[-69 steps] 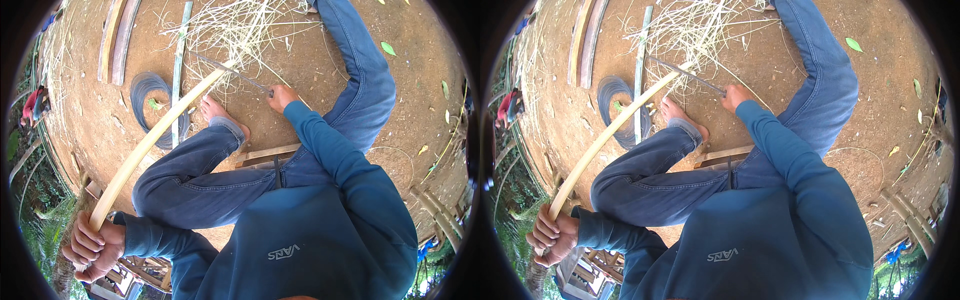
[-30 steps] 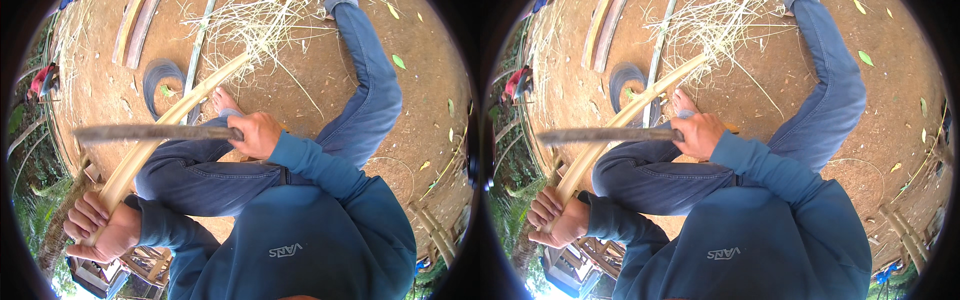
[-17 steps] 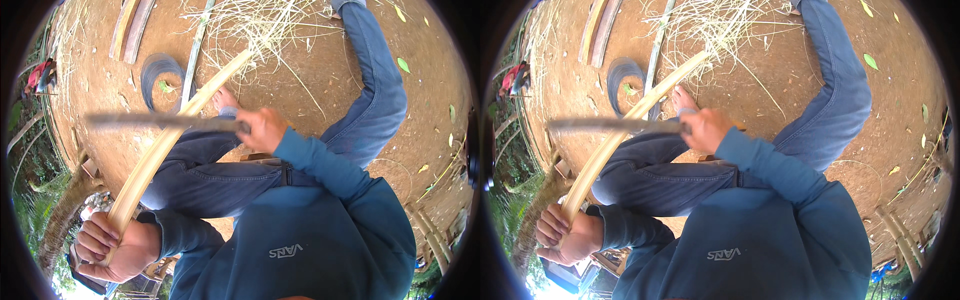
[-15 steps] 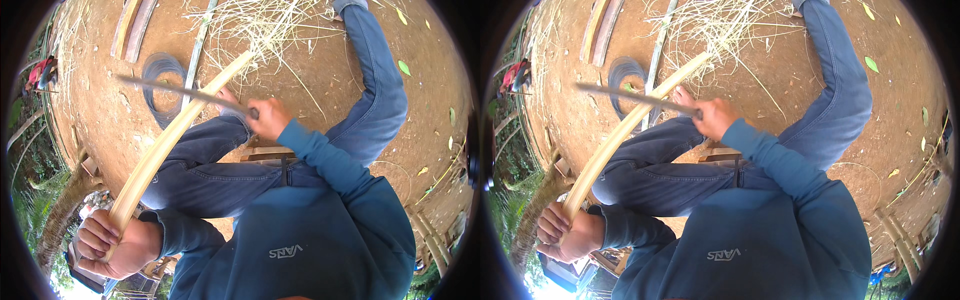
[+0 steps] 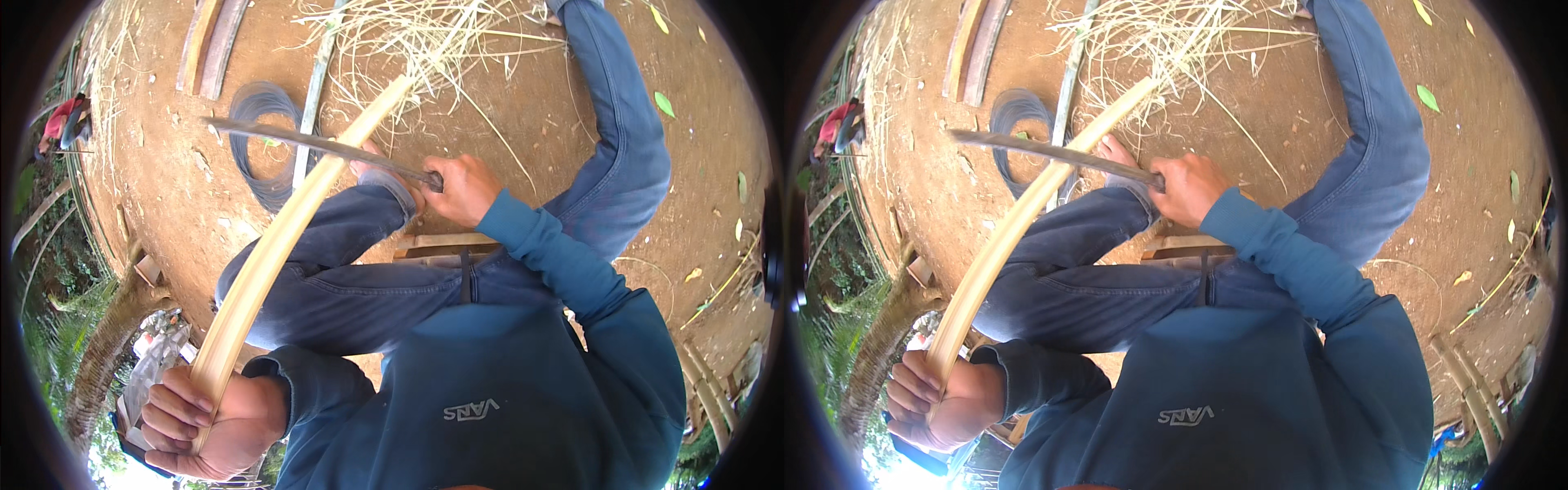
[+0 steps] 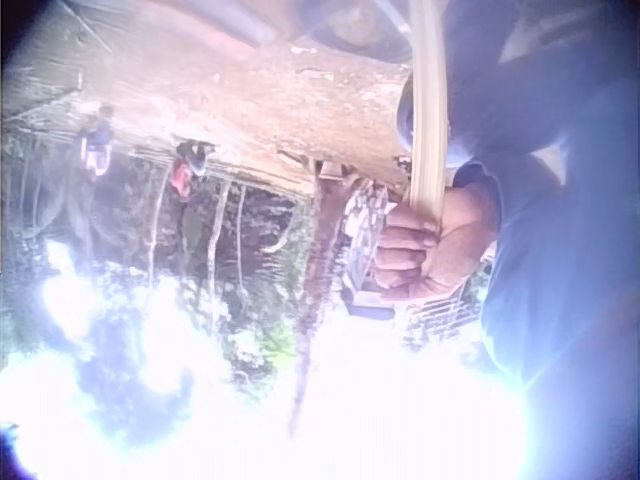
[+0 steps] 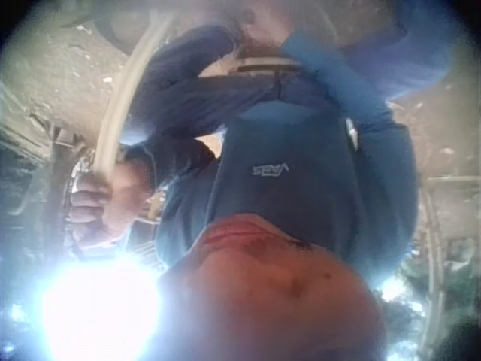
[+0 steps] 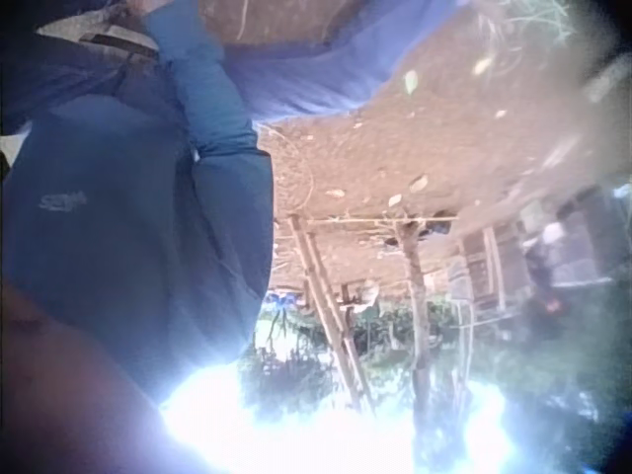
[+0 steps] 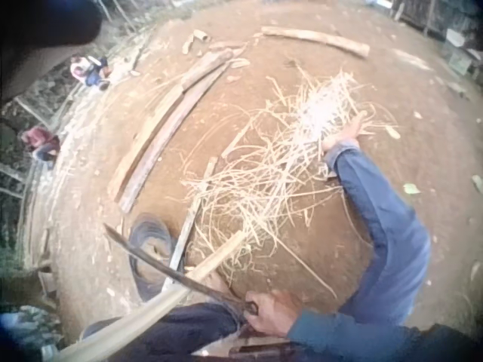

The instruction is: The person sits on the ground and uses a machete to shave thin strips from a long piece of bamboo. They repeatedly draw the blade along the bamboo to remove the outer layer, creating a pile of shavings on the ground.

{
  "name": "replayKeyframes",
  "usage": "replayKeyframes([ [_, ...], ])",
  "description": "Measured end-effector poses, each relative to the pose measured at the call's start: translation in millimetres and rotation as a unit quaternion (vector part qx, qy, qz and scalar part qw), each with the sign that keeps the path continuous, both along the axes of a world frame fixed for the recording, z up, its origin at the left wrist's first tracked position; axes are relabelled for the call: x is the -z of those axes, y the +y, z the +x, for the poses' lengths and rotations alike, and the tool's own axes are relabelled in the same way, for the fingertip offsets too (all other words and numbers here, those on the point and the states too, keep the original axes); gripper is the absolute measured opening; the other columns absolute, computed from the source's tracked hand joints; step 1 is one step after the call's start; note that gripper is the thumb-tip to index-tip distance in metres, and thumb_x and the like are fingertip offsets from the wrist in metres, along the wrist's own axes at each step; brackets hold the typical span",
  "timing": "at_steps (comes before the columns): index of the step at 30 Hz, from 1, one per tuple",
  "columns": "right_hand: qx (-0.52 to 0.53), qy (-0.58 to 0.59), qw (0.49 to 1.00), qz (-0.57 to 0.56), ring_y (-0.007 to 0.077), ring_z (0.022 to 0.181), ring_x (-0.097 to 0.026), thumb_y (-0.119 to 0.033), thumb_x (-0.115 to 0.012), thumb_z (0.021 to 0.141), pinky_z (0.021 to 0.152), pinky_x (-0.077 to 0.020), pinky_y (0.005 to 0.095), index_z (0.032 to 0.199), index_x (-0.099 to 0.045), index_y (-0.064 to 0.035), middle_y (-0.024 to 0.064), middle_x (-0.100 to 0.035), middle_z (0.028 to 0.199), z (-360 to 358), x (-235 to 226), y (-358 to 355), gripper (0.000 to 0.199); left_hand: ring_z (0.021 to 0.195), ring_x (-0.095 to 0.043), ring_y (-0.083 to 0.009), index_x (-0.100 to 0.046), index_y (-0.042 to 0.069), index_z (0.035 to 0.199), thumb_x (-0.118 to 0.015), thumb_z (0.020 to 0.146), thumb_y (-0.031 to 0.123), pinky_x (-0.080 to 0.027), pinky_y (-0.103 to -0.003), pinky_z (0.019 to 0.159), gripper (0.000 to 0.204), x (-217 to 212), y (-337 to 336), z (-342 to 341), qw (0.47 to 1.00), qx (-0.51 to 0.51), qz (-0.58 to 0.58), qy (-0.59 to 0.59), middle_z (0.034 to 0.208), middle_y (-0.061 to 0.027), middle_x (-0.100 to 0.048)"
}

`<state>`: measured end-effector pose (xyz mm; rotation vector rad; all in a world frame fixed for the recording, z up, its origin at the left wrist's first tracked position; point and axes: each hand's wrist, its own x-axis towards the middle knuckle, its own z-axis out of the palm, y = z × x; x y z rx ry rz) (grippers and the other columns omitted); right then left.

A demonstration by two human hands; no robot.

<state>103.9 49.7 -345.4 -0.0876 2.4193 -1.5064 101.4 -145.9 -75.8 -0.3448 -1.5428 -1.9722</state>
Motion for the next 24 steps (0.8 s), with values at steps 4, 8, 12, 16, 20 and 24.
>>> replayKeyframes([
  [4, -0.068, 0.060, 0.994, -0.060, 0.0340, 0.055, -0.060, -0.015, -0.069, 0.070, 0.051, -0.0452, 0.0430, 0.076, -0.058, -0.0081, 0.0141, -0.057, 0.057, 13.6, -47.4, -2.0, 0.014, 0.047, -0.026, -0.0103, -0.030, 0.016, 0.058, -0.045, 0.088, 0.019, -0.023, -0.025, 0.049, 0.034, 1.3, -2.0, -1.1, 1.000, 0.021, -0.003, 0.001, 0.054, 0.0026, -0.026],
  [8, -0.037, 0.031, 0.997, -0.065, 0.0333, 0.055, -0.060, -0.016, -0.070, 0.069, 0.050, -0.0444, 0.0433, 0.078, -0.058, -0.0100, 0.0130, -0.056, 0.055, 10.7, -21.8, -1.8, 0.016, 0.047, -0.026, -0.0102, -0.029, 0.016, 0.057, -0.046, 0.088, 0.018, -0.022, -0.025, 0.049, 0.035, -2.4, -6.0, -3.3, 1.000, 0.011, 0.001, -0.008, 0.053, 0.0024, -0.026],
  [12, -0.045, 0.065, 0.997, -0.011, 0.0328, 0.054, -0.060, -0.016, -0.070, 0.068, 0.049, -0.0449, 0.0427, 0.077, -0.059, -0.0110, 0.0117, -0.057, 0.056, 14.2, -42.7, -2.2, 0.015, 0.047, -0.027, -0.0102, -0.027, 0.017, 0.057, -0.047, 0.087, 0.017, -0.022, -0.025, 0.048, 0.036, -1.6, -14.6, -2.7, 1.000, -0.004, -0.001, 0.006, 0.053, 0.0026, -0.026],
  [16, -0.054, 0.077, 0.994, -0.050, 0.0335, 0.055, -0.060, -0.018, -0.070, 0.069, 0.050, -0.0462, 0.0434, 0.077, -0.059, -0.0109, 0.0126, -0.058, 0.057, 17.1, -62.7, -6.8, 0.016, 0.047, -0.026, -0.0101, -0.028, 0.016, 0.057, -0.047, 0.087, 0.017, -0.022, -0.025, 0.048, 0.035, 1.4, -0.1, 2.1, 1.000, 0.028, 0.015, 0.004, 0.053, 0.0027, -0.025],
  [20, -0.013, 0.049, 0.998, -0.025, 0.0329, 0.051, -0.058, -0.015, -0.070, 0.068, 0.048, -0.0451, 0.0421, 0.078, -0.060, -0.0111, 0.0139, -0.055, 0.053, 6.7, -20.8, -2.0, 0.015, 0.048, -0.026, -0.0101, -0.030, 0.016, 0.057, -0.047, 0.088, 0.018, -0.022, -0.025, 0.048, 0.035, -1.1, 2.9, 0.9, 1.000, -0.019, 0.009, 0.015, 0.054, 0.0029, -0.025],
  [24, -0.047, 0.057, 0.997, -0.023, 0.0327, 0.051, -0.059, -0.014, -0.070, 0.068, 0.048, -0.0455, 0.0422, 0.079, -0.060, -0.0107, 0.0135, -0.055, 0.054, 17.6, -35.3, -1.5, 0.015, 0.048, -0.025, -0.0100, -0.031, 0.015, 0.058, -0.046, 0.089, 0.018, -0.022, -0.025, 0.049, 0.035, 3.0, -1.9, 7.8, 1.000, -0.021, -0.013, 0.011, 0.054, 0.0029, -0.025],
])
